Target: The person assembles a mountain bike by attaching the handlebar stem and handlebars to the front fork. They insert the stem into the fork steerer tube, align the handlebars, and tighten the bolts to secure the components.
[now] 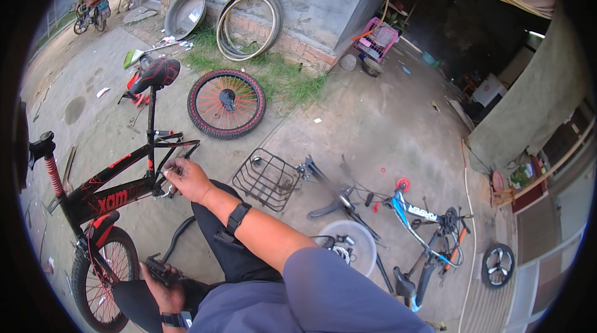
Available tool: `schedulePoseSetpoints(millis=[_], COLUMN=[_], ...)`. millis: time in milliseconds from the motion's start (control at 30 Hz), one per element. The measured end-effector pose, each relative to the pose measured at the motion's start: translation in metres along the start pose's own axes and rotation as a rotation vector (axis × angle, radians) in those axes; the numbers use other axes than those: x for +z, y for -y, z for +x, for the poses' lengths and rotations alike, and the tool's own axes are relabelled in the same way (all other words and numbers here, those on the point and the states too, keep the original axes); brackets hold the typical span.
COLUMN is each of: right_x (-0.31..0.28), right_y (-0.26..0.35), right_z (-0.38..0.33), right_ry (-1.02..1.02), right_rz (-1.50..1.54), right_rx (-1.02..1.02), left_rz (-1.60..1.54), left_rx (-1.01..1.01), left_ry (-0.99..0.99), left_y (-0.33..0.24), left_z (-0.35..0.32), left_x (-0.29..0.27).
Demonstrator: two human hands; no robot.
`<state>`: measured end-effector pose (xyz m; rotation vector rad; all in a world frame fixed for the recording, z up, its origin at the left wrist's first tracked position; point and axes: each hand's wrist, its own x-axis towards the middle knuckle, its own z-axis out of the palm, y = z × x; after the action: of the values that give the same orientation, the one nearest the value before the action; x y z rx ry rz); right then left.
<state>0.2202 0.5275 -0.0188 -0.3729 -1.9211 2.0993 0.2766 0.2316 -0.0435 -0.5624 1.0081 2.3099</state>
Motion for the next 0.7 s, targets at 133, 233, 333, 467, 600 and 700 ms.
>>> schedulePoseSetpoints(millis=[133, 233, 333, 467, 600, 700], right_x=[0.0003, 0.0016, 0.0036, 0.0035, 0.0042, 0.0042], right_y=[0.0007, 0.0016, 0.0017, 0.0014, 0.0029, 0.004], right_z=[-0.0006, -0.0012, -0.0017, -0.0017, -0.0027, -0.0039], right_ry=[0.0, -0.013, -0.037, -0.036, -0.037, -0.032], right_rz=[-0.002, 0.014, 0.036, 0.035, 0.041, 0.038], right_rx=[0.004, -0.006, -0.027, -0.027, -0.022, -0.036], left_rz=[-0.001, -0.001, 0.0, -0.002, -0.002, -0.006], left_rx=[-0.001, 0.003, 0.004, 0.004, 0.007, 0.006], left_ry=[-0.006, -0.008, -0.006, -0.007, -0.01, -0.011], left_y=[-0.0004, -0.0001, 0.0003, 0.0007, 0.0006, 0.0007], left_z=[-0.0014, -0.0003, 0.0009, 0.0013, 0.0006, 0.0004], left_x=[0.0023, 0.0009, -0.0015, -0.0026, -0.0017, -0.0015])
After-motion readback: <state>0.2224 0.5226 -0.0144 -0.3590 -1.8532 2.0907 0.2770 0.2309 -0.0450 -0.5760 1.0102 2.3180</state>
